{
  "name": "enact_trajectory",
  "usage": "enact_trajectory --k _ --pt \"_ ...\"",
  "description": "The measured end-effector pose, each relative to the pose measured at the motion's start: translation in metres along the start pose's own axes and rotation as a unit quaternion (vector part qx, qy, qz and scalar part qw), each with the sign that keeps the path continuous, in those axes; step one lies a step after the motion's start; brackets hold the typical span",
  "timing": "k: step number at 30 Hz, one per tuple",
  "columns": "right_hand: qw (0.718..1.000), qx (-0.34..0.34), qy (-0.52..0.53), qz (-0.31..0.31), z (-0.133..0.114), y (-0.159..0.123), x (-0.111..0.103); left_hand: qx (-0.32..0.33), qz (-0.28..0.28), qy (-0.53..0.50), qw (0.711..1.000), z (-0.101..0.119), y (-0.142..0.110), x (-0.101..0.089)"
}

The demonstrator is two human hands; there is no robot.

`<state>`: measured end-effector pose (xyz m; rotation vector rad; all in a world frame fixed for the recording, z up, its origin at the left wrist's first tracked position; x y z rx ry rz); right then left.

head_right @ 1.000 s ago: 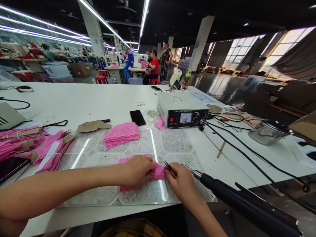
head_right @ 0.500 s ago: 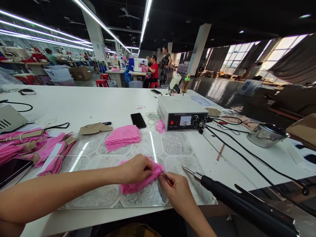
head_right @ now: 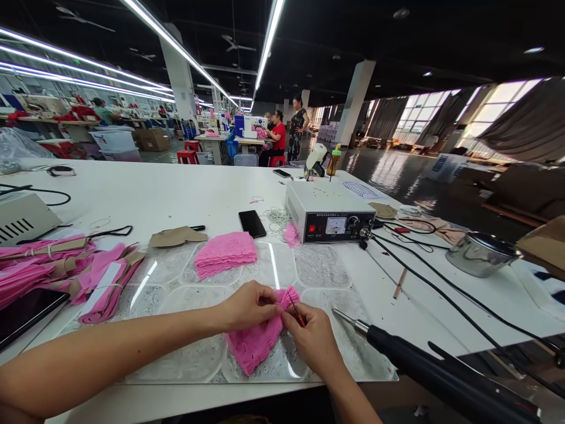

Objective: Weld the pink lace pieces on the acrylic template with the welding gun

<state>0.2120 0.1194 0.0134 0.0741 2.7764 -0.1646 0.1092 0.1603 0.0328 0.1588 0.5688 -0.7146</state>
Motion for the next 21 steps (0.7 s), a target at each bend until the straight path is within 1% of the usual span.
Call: enact_trajectory --k 4,9,12,15,21 --pt "0.999 -0.002 0.038 -0.037 0.001 0.001 0.003 0.003 -0.006 -0.021 1.0 0.002 0.0 0.001" --pt "0.996 0.013 0.065 -0.067 0.007 0.004 0.004 0.015 0.002 -0.017 1.0 0.006 0.0 -0.002" --pt "0.995 0.002 0.064 -0.073 0.003 0.005 0.005 0.014 0.008 -0.009 1.0 0.005 0.001 -0.003" --pt "0.998 -0.008 0.042 -0.053 -0.004 0.005 0.006 0.015 0.017 0.007 1.0 0.004 0.001 -0.004" --pt "0.999 -0.026 -0.02 0.035 -0.014 0.002 0.001 0.027 0.024 0.036 0.999 0.011 -0.001 -0.006"
Point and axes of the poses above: each hand's wrist, its own y-axis towards the middle knuckle, its own x-axis out of the palm, z = x × y, the point moved 10 cm from there along y, towards the middle knuckle, and after that the axes turned 6 degrees about x, right-handed, at the moved point
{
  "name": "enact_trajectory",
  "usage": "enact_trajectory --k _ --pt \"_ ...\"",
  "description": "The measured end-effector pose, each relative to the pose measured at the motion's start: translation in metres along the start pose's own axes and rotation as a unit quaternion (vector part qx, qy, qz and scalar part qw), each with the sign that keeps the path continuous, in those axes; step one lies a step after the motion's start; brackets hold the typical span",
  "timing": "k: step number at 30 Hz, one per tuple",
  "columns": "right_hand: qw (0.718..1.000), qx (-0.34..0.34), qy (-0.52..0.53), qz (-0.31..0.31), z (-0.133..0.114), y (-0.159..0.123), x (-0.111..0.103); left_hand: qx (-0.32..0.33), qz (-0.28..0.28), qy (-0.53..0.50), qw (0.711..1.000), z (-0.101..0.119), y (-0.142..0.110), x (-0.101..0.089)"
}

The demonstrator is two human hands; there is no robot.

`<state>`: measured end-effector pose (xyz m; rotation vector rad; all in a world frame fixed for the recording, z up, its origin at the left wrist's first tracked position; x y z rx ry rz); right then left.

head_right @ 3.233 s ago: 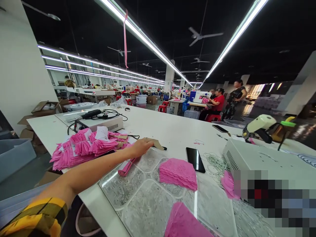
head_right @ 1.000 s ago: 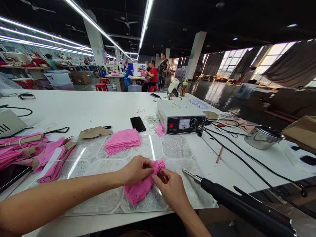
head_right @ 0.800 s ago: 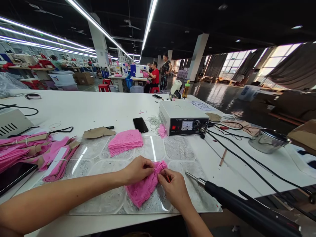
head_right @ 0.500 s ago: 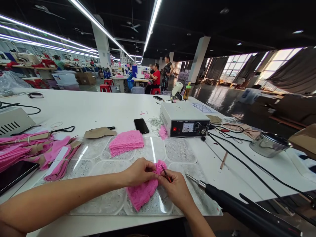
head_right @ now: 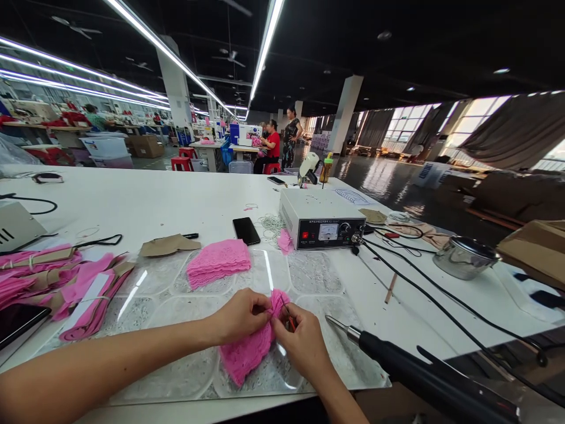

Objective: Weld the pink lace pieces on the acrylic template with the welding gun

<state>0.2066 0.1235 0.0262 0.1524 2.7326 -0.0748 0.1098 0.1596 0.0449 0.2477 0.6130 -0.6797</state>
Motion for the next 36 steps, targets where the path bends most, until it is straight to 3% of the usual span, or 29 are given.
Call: enact_trajectory --k 7,17,22,28,36 --pt "0.997 -0.04 -0.031 0.054 -0.006 -0.004 -0.004 0.052 -0.001 0.09 0.995 0.012 0.0 -0.003" --pt "1.0 -0.027 -0.006 0.008 -0.005 -0.004 -0.001 0.066 -0.04 0.165 0.983 0.016 0.001 0.003" --pt "0.999 -0.015 0.015 0.037 -0.003 -0.003 -0.01 0.084 -0.04 0.18 0.979 0.016 -0.001 0.001" --pt "0.995 0.002 0.082 0.062 0.001 0.002 -0.022 0.194 -0.017 0.059 0.979 0.029 -0.004 -0.008" --pt "0.972 0.031 0.234 0.015 0.017 0.012 -0.013 0.222 -0.118 -0.164 0.954 0.03 0.001 0.002"
Point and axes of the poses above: each hand's wrist, its own y-axis towards the middle knuckle, its own x-axis out of the palm, z = x × y, the point moved 10 cm from there along y, towards the middle knuckle, and after that the axes turned 6 degrees about x, right-handed, at the moved point
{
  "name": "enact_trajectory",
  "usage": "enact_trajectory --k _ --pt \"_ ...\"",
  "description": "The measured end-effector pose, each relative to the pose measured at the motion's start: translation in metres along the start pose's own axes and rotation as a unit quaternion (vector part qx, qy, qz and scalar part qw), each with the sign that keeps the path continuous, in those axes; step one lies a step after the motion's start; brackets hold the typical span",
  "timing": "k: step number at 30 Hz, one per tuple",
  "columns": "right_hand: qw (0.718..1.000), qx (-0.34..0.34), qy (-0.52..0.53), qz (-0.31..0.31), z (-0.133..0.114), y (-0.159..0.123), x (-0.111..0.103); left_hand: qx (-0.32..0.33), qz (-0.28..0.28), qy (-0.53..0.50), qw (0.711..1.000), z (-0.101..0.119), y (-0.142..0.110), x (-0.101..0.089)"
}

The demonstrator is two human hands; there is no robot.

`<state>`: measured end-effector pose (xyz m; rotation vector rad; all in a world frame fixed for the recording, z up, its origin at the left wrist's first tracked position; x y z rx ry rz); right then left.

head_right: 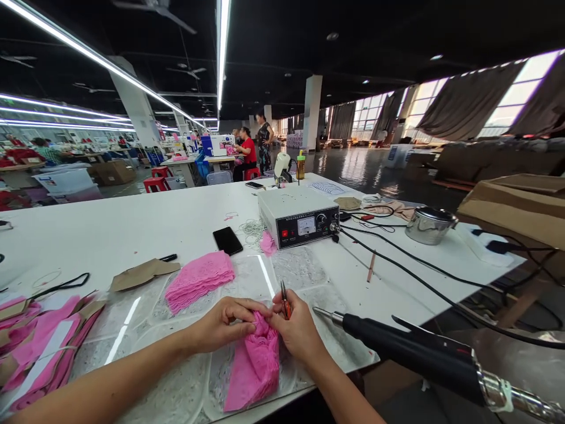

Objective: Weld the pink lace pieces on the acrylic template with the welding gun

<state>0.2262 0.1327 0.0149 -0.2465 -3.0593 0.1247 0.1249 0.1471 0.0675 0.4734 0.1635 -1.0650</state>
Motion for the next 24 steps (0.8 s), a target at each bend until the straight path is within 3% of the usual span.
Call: enact_trajectory --k 4,6,9,11,24 --pt "0.999 -0.004 -0.022 0.033 -0.002 -0.007 -0.011 0.007 0.006 0.012 1.0 -0.002 0.0 0.0" --pt "0.999 0.028 0.0 0.026 -0.001 -0.015 -0.014 0.003 0.009 0.024 1.0 -0.002 0.0 0.0" --pt "0.991 0.108 0.02 -0.074 0.006 -0.032 0.003 -0.003 0.009 0.032 0.999 0.0 0.0 0.0" --pt "0.983 0.127 0.002 -0.13 0.008 -0.042 0.015 -0.002 0.005 0.029 1.0 0.002 0.0 0.001" --pt "0.982 0.094 -0.065 -0.15 0.013 -0.039 0.019 -0.02 0.003 0.038 0.999 0.001 0.002 0.003"
Point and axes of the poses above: each hand's wrist, its own y-axis towards the middle knuckle, its own x-axis out of the palm, z = x × y, the point moved 10 cm from there along y, towards the middle knuckle, and after that the axes turned 6 degrees about x, right-handed, at the moved point
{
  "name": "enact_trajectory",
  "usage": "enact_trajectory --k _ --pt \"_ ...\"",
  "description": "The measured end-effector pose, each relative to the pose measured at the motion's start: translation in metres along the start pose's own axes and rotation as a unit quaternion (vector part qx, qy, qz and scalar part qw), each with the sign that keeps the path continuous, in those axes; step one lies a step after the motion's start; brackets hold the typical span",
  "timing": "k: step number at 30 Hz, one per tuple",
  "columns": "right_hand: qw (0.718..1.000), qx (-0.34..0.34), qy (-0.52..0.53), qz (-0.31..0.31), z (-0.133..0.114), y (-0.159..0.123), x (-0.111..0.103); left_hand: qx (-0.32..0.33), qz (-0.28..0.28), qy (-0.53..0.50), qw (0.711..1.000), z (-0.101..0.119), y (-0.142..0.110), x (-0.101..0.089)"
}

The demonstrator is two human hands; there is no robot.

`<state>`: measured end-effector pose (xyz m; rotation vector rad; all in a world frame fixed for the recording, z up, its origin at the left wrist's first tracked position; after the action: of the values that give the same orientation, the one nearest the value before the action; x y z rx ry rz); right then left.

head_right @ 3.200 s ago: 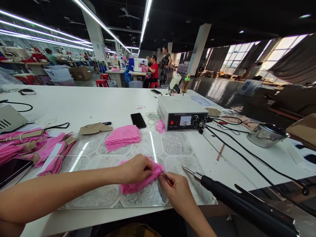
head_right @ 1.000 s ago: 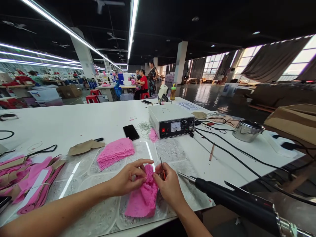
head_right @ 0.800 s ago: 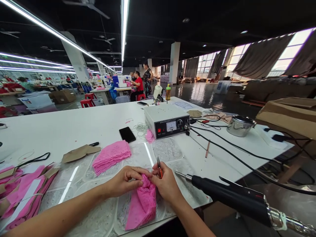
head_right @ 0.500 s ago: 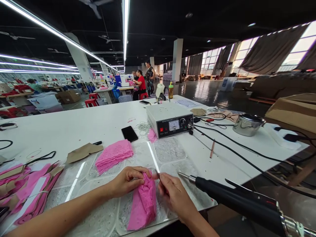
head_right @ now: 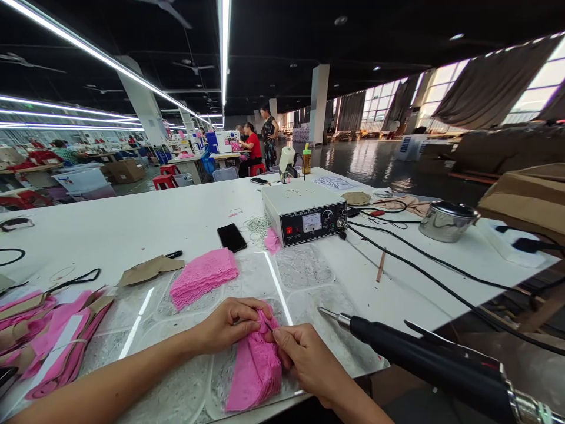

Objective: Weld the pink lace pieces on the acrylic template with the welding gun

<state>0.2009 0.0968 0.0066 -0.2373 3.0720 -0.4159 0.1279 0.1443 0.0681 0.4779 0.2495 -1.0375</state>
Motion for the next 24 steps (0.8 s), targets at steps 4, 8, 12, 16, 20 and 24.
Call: enact_trajectory --k 4,8,12,16,20,24 --pt "1.0 0.001 -0.005 0.002 0.004 0.002 0.0 0.012 0.003 -0.008 1.0 0.0 0.0 0.0" --pt "1.0 0.013 -0.003 0.003 0.006 0.003 0.0 0.015 0.007 -0.009 1.0 0.0 -0.001 0.0" --pt "1.0 0.006 -0.006 0.006 0.003 0.003 0.0 0.025 0.001 0.004 1.0 0.003 -0.001 0.001" --pt "1.0 0.013 -0.013 0.009 0.003 0.002 -0.001 0.045 -0.007 0.038 0.998 0.011 0.001 0.002" --pt "1.0 0.008 -0.022 0.004 0.001 0.002 -0.001 0.052 -0.022 0.07 0.996 0.015 0.001 0.004" --pt "1.0 0.019 -0.024 0.002 0.002 0.003 -0.001 0.061 -0.03 0.089 0.994 0.016 0.0 0.006"
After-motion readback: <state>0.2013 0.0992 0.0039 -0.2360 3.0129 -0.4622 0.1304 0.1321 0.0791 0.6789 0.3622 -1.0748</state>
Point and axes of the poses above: each hand's wrist, its own y-axis towards the middle knuckle, its own x-axis out of the palm, z = x × y, the point moved 10 cm from there along y, towards the middle knuckle, and after that the axes turned 6 degrees about x, right-handed, at the moved point
